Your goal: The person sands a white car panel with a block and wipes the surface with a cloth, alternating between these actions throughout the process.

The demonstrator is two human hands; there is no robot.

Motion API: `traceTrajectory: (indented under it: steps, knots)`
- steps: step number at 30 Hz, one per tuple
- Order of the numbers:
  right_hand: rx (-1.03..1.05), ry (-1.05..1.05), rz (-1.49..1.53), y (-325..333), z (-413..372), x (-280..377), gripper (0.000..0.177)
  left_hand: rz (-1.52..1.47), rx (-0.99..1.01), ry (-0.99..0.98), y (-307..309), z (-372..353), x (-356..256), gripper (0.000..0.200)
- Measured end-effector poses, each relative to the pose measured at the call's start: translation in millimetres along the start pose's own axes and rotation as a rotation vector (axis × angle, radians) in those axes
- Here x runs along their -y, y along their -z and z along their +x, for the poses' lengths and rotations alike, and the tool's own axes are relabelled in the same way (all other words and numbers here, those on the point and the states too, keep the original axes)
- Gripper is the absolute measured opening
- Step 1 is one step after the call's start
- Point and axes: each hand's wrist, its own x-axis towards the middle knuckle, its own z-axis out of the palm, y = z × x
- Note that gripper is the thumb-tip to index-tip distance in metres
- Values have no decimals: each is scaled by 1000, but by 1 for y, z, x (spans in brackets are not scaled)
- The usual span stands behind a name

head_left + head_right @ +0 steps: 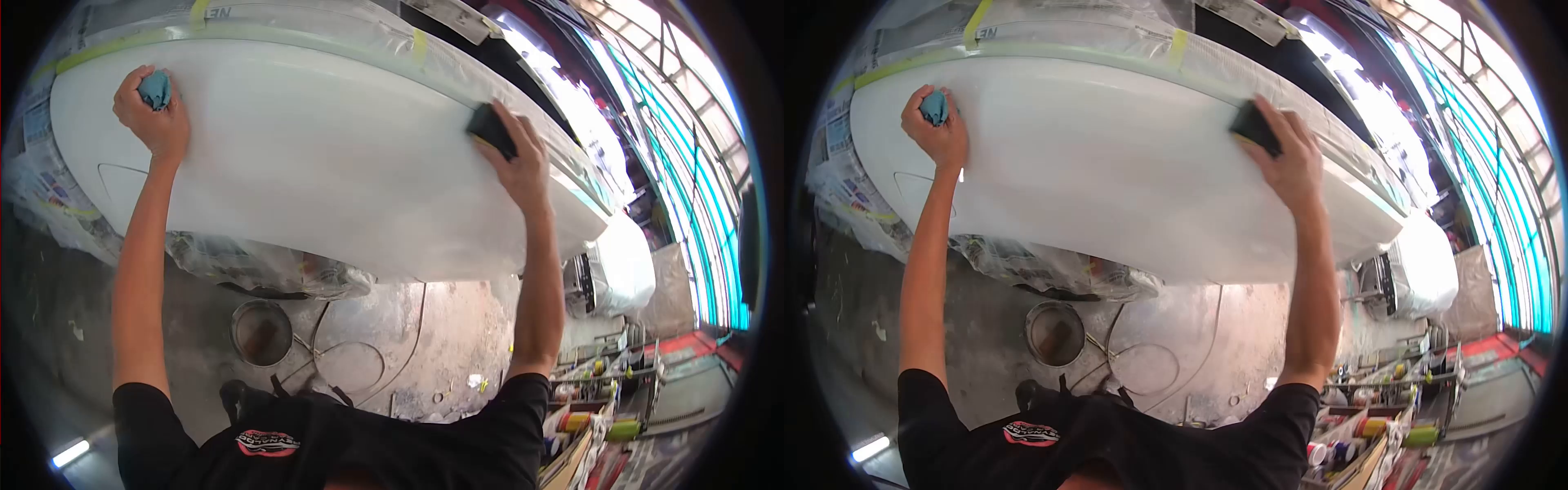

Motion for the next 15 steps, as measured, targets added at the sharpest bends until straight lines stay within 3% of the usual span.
traceTrajectory:
  steps: [5, 8, 9, 12, 15]
  knots:
    - [-66, 241, -83, -68, 77, 115, 65, 6, -1, 37, 0, -2, 2, 37]
    - [-65, 249, -29, -58, 68, 91, 61, 58, 19, 18, 7, 0, -1, 36]
    - [-27, 149, -37, -44, 54, 69, 61, 82, 19, 22, 6, 0, 3, 35]
    - [-60, 179, -82, -11, 14, 1, 69, 44, -38, 12, 4, -8, 14, 35]
    - [-57, 199, -104, -20, 26, 17, 69, 25, -34, -17, 2, -8, 18, 36]
